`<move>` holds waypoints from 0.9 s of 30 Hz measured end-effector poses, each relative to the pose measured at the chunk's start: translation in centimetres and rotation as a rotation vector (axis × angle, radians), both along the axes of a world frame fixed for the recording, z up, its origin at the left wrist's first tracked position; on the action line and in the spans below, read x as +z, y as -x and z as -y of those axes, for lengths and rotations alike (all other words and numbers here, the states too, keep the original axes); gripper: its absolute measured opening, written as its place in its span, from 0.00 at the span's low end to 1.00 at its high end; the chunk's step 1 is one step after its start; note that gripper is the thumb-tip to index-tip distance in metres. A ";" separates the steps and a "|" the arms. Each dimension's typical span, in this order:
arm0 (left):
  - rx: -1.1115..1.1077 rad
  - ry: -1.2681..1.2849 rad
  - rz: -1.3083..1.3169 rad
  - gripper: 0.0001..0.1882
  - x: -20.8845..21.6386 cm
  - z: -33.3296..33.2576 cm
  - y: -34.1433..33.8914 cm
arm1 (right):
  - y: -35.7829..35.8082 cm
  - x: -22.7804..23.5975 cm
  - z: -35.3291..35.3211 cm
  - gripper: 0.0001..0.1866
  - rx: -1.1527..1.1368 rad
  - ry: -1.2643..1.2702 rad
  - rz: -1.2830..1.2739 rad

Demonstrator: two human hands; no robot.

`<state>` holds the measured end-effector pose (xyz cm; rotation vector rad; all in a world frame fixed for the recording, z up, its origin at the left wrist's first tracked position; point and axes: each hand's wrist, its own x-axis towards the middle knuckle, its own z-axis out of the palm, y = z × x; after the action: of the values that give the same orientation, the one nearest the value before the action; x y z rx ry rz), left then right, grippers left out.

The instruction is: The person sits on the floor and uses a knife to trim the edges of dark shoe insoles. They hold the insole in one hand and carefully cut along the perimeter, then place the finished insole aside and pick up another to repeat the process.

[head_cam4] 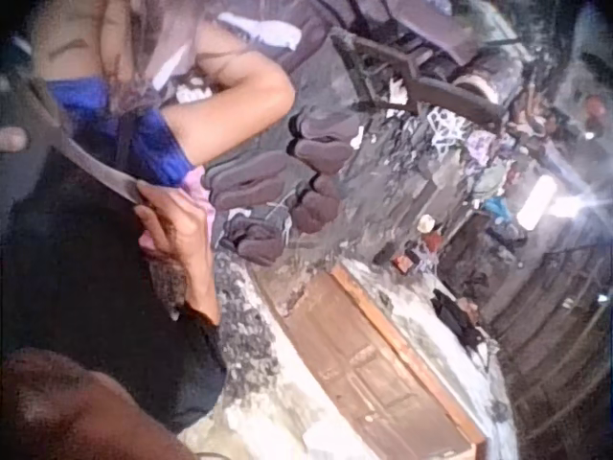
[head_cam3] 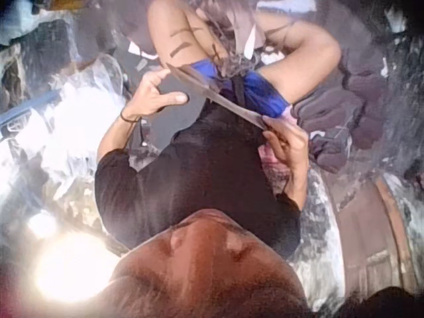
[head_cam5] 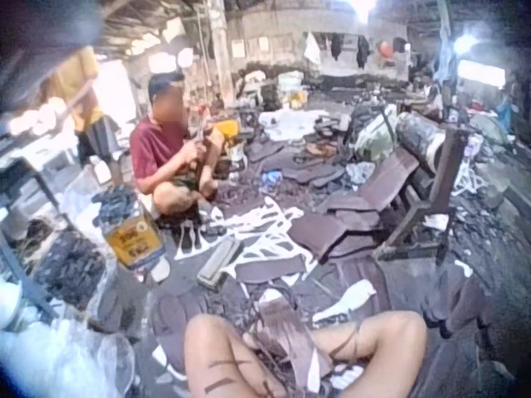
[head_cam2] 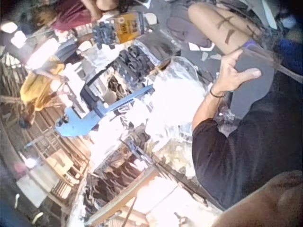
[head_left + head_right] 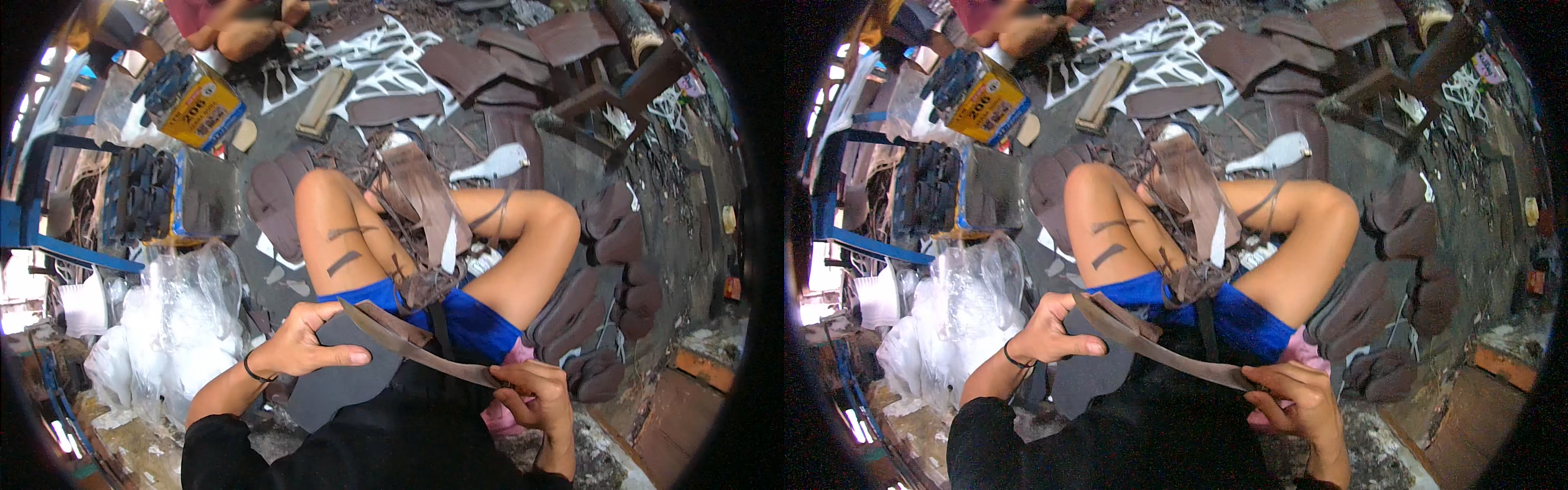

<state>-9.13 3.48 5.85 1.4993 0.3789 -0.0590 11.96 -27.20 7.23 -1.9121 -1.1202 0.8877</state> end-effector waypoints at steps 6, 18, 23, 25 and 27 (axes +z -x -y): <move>-0.196 0.081 -0.090 0.21 -0.3 2.8 0.0 | 0.9 1.4 -0.1 0.15 0.003 0.066 -0.113; -0.305 0.051 -0.057 0.23 -0.8 4.8 -1.4 | 1.4 2.1 -5.2 0.16 0.111 0.100 -0.236; -0.004 -0.313 0.123 0.24 -0.2 1.5 -2.2 | 1.0 -2.5 -7.2 0.17 -0.092 -0.034 -0.545; 0.253 0.594 0.636 0.23 -2.1 -3.4 -3.4 | 1.5 -3.9 -8.2 0.18 -0.240 -0.014 -0.740; 0.072 0.814 1.087 0.15 -2.9 -7.8 -6.8 | 2.9 -5.0 -9.8 0.18 -0.275 -0.080 -0.841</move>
<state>-2.36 11.26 2.99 0.5488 -0.4428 0.5772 9.02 -17.44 2.21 -1.3427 -0.3696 1.2809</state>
